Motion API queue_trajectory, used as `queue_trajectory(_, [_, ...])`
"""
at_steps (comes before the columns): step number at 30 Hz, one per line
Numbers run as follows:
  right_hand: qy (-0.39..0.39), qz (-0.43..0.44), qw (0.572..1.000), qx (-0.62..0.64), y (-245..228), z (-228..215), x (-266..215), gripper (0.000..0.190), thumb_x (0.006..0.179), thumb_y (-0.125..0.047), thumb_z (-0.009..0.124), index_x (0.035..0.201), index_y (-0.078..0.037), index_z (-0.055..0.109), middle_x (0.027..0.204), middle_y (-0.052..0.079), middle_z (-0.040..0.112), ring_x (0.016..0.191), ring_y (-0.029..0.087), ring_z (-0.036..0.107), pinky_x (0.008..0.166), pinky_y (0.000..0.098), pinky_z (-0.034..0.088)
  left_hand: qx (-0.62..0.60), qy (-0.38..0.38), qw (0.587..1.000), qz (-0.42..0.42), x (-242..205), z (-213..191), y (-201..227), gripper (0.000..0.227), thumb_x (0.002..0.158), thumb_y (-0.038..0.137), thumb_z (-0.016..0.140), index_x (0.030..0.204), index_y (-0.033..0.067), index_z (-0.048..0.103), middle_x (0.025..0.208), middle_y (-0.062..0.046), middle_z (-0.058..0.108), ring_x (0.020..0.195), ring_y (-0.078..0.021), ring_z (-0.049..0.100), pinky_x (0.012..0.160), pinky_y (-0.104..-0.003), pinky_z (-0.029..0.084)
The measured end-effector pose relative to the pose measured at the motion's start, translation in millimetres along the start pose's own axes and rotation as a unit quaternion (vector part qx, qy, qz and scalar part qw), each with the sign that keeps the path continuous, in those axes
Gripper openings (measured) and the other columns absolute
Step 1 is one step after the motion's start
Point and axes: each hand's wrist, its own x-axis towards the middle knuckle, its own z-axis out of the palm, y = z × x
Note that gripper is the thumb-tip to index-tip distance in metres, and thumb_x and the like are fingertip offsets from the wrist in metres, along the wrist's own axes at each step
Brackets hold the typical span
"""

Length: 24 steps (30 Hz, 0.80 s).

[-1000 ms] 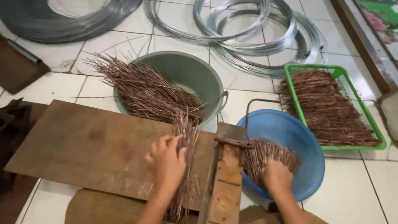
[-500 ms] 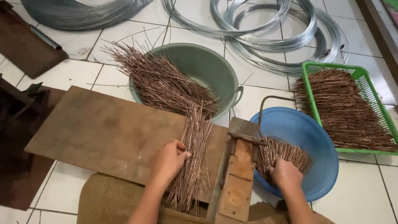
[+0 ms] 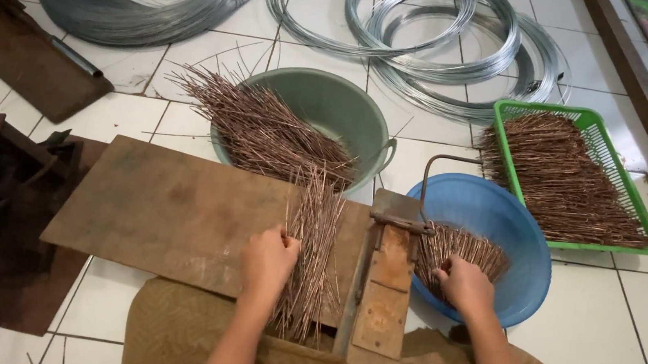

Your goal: Trimming thin metal rods to length using a manual lever-action cutting tool.

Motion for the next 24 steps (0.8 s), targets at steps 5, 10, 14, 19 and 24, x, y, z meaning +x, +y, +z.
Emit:
queue_trajectory(5, [-0.001,-0.006,1.0,-0.004,-1,0,1,0.031,0.096,-0.034,0.068,0.116,-0.012,0.076,0.111,0.016,0.08,0.109,0.038,0.075,0.088,0.0492,0.061,0.044,0.047,0.998,0.018,-3,-3,5,0.025,0.085,0.022,0.056,0.089,0.0042,0.072,0.08,-0.024,0.074,0.084,-0.0454,0.074,0.075,-0.055,0.058])
queue_trajectory(10, [-0.006,-0.006,1.0,0.006,-5,-6,-5,0.031,0.097,-0.032,0.069,0.118,-0.01,0.075,0.113,0.017,0.08,0.11,0.038,0.075,0.088,0.049,0.061,-0.117,-0.062,0.991,0.011,-3,-12,-3,0.032,0.093,0.029,0.055,0.108,0.0052,0.069,0.1,-0.022,0.076,0.105,-0.0455,0.069,0.088,-0.056,0.053])
queue_trajectory(14, [-0.02,-0.007,1.0,0.005,-8,-11,-9,0.033,0.097,-0.035,0.068,0.12,-0.012,0.075,0.114,0.015,0.08,0.112,0.036,0.074,0.091,0.0482,0.06,-0.124,-0.065,0.99,-0.004,1,-14,-11,0.03,0.095,0.032,0.056,0.111,0.0105,0.069,0.102,-0.016,0.076,0.108,-0.039,0.069,0.092,-0.053,0.053])
queue_trajectory(19, [-0.033,-0.003,0.999,0.016,-11,-17,-15,0.034,0.097,-0.035,0.067,0.12,-0.012,0.075,0.115,0.015,0.081,0.114,0.035,0.074,0.094,0.0484,0.059,-0.095,-0.093,0.991,0.033,-9,-33,-5,0.035,0.1,0.028,0.045,0.114,0.0077,0.069,0.107,-0.021,0.075,0.11,-0.0406,0.068,0.095,-0.054,0.05])
queue_trajectory(24, [-0.035,-0.004,0.999,0.028,-6,-12,-10,0.035,0.097,-0.037,0.066,0.121,-0.013,0.075,0.116,0.014,0.08,0.116,0.035,0.073,0.096,0.0479,0.058,-0.108,-0.11,0.985,0.08,-21,-50,-12,0.038,0.101,0.016,0.039,0.125,-0.0033,0.061,0.117,-0.026,0.071,0.117,-0.0443,0.064,0.098,-0.057,0.048])
